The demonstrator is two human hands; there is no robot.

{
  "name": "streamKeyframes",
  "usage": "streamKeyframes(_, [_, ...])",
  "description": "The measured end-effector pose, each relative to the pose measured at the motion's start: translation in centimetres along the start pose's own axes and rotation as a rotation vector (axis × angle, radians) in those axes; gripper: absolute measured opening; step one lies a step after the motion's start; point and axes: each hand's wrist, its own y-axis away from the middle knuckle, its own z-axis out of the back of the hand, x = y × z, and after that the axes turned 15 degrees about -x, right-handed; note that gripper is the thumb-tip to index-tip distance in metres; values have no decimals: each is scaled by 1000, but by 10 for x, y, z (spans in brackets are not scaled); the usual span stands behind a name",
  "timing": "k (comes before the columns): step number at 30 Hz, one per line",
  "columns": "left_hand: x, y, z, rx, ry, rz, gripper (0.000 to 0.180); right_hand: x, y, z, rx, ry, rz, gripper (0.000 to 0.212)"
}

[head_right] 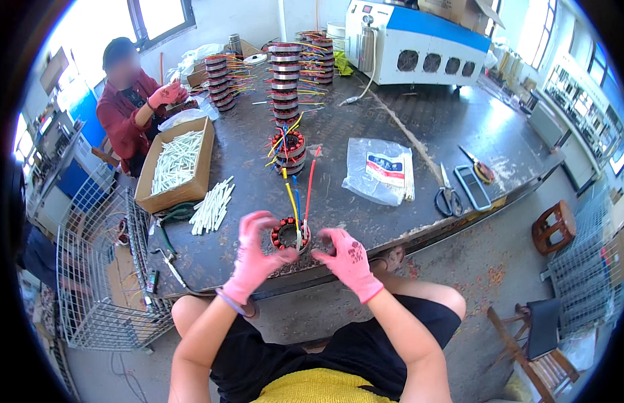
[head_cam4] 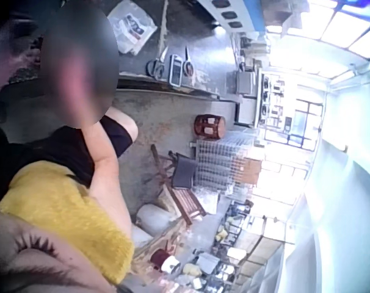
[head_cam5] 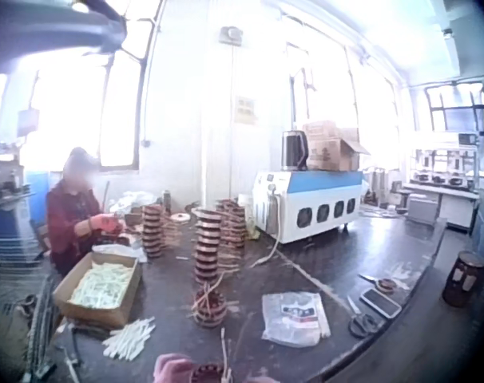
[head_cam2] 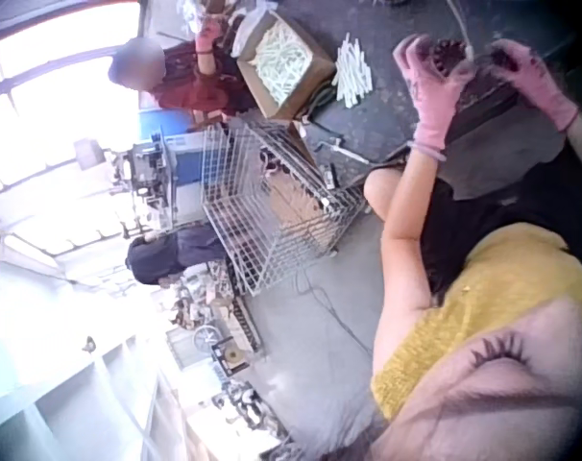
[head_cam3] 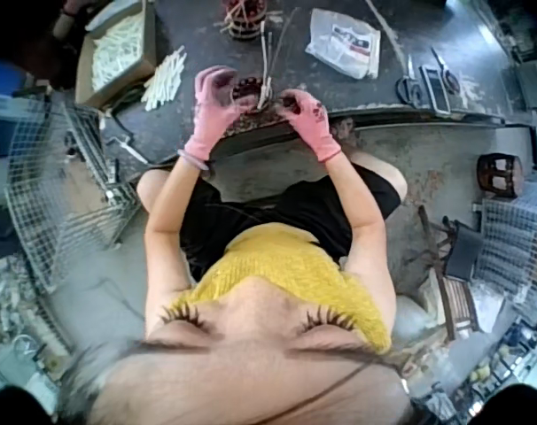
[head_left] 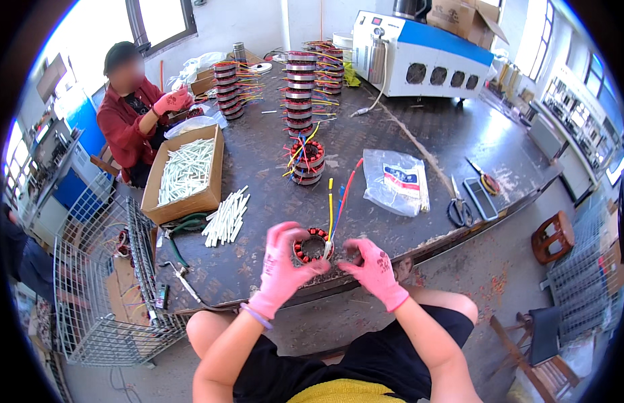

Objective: The person attaches colored wires and plastic ties to circular metal coils using scissors and pliers. The person finishes several coils and places them into a cardboard box.

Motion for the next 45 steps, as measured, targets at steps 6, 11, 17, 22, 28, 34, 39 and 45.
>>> streamKeyframes(6, [35, 31, -37, 124, -150, 20, 26, -11, -29, -29, -21, 97, 422, 73])
streamKeyframes(11, [26, 25, -30, 155, 228, 509, 16, -22, -31, -35, 13, 44, 399, 77])
streamKeyframes(17, [39, 11, -22, 341, -59, 241, 25, -24, -29, -33, 15, 82, 433, 80])
streamKeyframes(22, [43, 10, -28, 308, -13, 438, 31, -25, -29, -34, -1, 69, 441, 78])
streamKeyframes(28, [40, 0, -38, 278, -256, 321, 27, -26, -30, -32, 1, 40, 430, 75])
streamKeyframes(34, [42, -14, -45, 395, -541, 141, 23, -27, -31, -32, 19, 50, 472, 76])
streamKeyframes(39, [46, -18, -55, 421, -640, 97, 19, -30, -32, -31, 11, 50, 483, 77])
streamKeyframes(45, [68, 10, -30, 165, -228, 439, 29, -27, -33, -42, 42, 28, 510, 73])
